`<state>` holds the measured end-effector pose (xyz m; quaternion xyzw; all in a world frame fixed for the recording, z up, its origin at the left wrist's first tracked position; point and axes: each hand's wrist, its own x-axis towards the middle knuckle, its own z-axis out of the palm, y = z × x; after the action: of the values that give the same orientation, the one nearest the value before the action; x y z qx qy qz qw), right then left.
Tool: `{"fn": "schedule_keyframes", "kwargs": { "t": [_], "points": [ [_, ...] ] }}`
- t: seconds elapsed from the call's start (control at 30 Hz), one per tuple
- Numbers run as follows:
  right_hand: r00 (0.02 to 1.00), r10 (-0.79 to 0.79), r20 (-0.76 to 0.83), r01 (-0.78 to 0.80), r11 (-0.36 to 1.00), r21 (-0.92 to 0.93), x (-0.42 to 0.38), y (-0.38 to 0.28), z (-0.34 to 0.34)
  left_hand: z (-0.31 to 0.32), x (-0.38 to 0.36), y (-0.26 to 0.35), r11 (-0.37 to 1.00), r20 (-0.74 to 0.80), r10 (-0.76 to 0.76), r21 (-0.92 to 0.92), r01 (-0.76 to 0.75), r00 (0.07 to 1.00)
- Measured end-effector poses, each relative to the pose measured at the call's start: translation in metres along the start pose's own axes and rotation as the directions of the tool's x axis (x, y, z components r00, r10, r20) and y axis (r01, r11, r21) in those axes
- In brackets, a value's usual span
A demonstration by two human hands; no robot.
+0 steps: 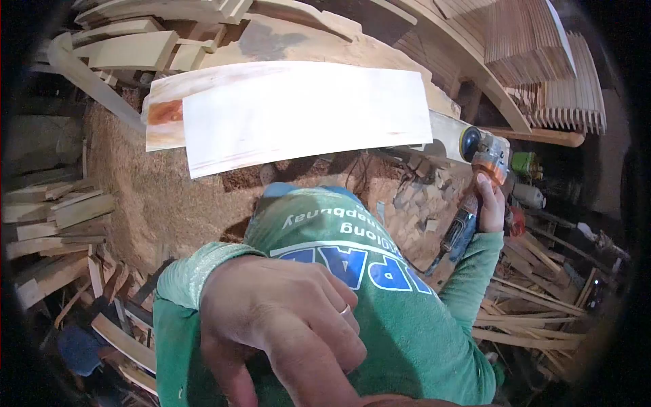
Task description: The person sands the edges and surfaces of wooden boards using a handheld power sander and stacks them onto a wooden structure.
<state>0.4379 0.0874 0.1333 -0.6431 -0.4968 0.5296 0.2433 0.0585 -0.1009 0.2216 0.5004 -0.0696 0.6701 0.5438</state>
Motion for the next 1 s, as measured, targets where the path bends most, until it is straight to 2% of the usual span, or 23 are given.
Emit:
{"fn": "schedule_keyframes", "kwargs": {
  "t": [0.1, 0.2, 0.3, 0.37, 0.4, 0.43, 0.47, 0.5, 0.53, 0.57, 0.63, 0.7, 0.73, 0.77, 0.83, 0.9, 0.93, 0.97, 1.0],
  "points": [
    [0.996, -0.083, -0.021, 0.083, 0.997, -0.007, -0.004, -0.015, 0.017, 0.001, -0.004, 0.002, 0.998, 0.004, 0.062, 0.013, -0.062, 0.998],
    [0.999, -0.023, 0.049, 0.022, 1.0, 0.014, -0.018, -0.033, 0.033, 0.002, -0.013, 0.003, 0.987, 0.027, 0.15, 0.054, -0.152, 0.988],
    [0.996, 0.03, 0.083, -0.03, 1.0, -0.008, -0.02, -0.025, 0.034, 0.003, -0.019, 0.014, 0.983, -0.017, 0.171, 0.063, -0.17, 0.985],
    [0.998, -0.018, 0.055, 0.02, 1.0, -0.024, -0.019, -0.017, 0.035, -0.006, -0.023, 0.022, 1.0, 0.019, 0.025, 0.013, -0.025, 1.0],
    [0.998, -0.04, 0.039, 0.041, 0.999, -0.033, -0.021, -0.013, 0.036, -0.024, -0.029, 0.028, 0.993, 0.084, -0.112, -0.026, 0.114, 0.99],
    [0.999, -0.026, 0.027, 0.026, 0.999, -0.02, -0.023, -0.011, 0.037, -0.041, -0.041, 0.029, 0.935, 0.004, -0.313, 0.176, 0.307, 0.95],
    [1.0, -0.008, 0.018, 0.009, 1.0, -0.008, -0.025, -0.01, 0.039, -0.059, -0.053, 0.03, 0.799, -0.076, -0.499, 0.345, 0.492, 0.863],
    [1.0, 0.006, 0.013, -0.006, 1.0, 0.003, -0.028, -0.01, 0.041, -0.071, -0.05, 0.028, 0.432, -0.317, -0.544, 0.688, 0.583, 0.777],
    [1.0, -0.026, -0.001, 0.026, 1.0, -0.01, -0.03, -0.01, 0.044, -0.083, -0.048, 0.026, -0.067, -0.536, -0.552, 0.792, 0.607, 0.639],
    [0.998, -0.058, -0.012, 0.058, 0.998, -0.022, -0.033, -0.01, 0.046, -0.113, -0.081, -0.004, -0.468, -0.671, -0.515, 0.741, 0.481, 0.533],
    [0.993, -0.116, -0.021, 0.115, 0.992, -0.052, -0.037, -0.015, 0.054, -0.17, -0.166, -0.049, -0.84, -0.694, -0.338, 0.527, 0.128, 0.635],
    [0.988, -0.154, -0.033, 0.15, 0.984, -0.095, -0.048, -0.022, 0.061, -0.191, -0.188, -0.05, -0.814, -0.641, -0.373, 0.573, 0.096, 0.671],
    [0.995, -0.093, -0.028, 0.092, 0.995, -0.039, -0.051, -0.019, 0.061, -0.197, -0.192, -0.048, -0.798, -0.608, -0.392, 0.599, 0.074, 0.69],
    [0.995, -0.097, -0.021, 0.096, 0.994, -0.052, -0.056, -0.02, 0.063, -0.197, -0.197, -0.048, -0.789, -0.633, -0.424, 0.609, 0.078, 0.648],
    [0.994, -0.11, -0.018, 0.108, 0.991, -0.08, -0.062, -0.029, 0.068, -0.186, -0.156, -0.022, -0.769, -0.666, -0.487, 0.634, 0.085, 0.565],
    [0.989, -0.134, -0.064, 0.13, 0.99, -0.056, -0.067, -0.04, 0.076, -0.19, -0.103, 0.028, -0.605, -0.651, -0.632, 0.753, 0.258, 0.421],
    [0.986, -0.148, -0.08, 0.145, 0.989, -0.043, -0.071, -0.048, 0.081, -0.189, -0.083, 0.06, -0.574, -0.685, -0.604, 0.729, 0.374, 0.407],
    [0.985, -0.15, -0.083, 0.147, 0.988, -0.039, -0.074, -0.057, 0.088, -0.196, -0.078, 0.077, -0.619, -0.711, -0.555, 0.7, 0.357, 0.432],
    [0.984, -0.154, -0.086, 0.152, 0.988, -0.033, -0.078, -0.068, 0.096, -0.206, -0.071, 0.092, -0.627, -0.697, -0.567, 0.711, 0.318, 0.44]
  ]
}}
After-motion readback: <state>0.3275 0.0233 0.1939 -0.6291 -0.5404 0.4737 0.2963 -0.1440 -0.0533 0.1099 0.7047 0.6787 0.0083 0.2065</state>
